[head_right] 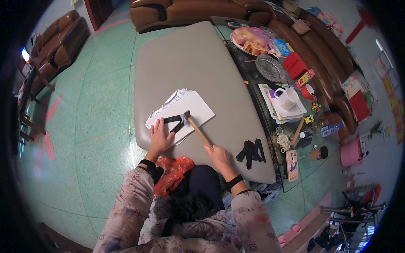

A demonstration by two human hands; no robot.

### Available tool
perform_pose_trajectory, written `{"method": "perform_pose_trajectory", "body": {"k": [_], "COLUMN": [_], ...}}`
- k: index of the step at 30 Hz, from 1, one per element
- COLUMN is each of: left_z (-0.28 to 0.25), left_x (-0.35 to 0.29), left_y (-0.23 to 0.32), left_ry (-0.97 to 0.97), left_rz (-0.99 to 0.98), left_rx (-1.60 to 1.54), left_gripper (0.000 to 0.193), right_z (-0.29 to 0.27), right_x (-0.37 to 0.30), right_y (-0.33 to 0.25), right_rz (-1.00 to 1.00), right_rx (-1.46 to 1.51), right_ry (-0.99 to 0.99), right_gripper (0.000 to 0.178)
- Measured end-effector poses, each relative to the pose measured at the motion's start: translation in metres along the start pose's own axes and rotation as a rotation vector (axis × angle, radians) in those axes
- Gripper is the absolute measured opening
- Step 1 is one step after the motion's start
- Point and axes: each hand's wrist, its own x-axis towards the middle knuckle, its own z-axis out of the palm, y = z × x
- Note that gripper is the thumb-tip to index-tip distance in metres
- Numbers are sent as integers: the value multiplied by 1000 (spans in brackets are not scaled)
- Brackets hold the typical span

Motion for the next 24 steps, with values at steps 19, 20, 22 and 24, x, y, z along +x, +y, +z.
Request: {"method": "perform_pose_trajectory", "body": {"k": [19, 20, 22, 24], "left_z": [3, 5, 4, 2], "left_x": [-1, 1, 1, 5], "left_y": [-10, -6, -3, 2], "left_ry": [-30, -24, -5, -13], "left_rz": [-35, -40, 10, 10], "left_rx": [-1, -11, 37, 17], "left_gripper": [76, 76, 75, 77], "right_z": [1, 3, 10, 19], "right_x": [-18, -17, -6, 13], "right_y": [-19, -20, -11, 4], "right_rz": [-82, -75, -68, -55], "right_rx": [-44, 14, 8, -114], "right_ry": [-59, -23, 13, 21], "right_gripper": [50, 50, 51, 51]}}
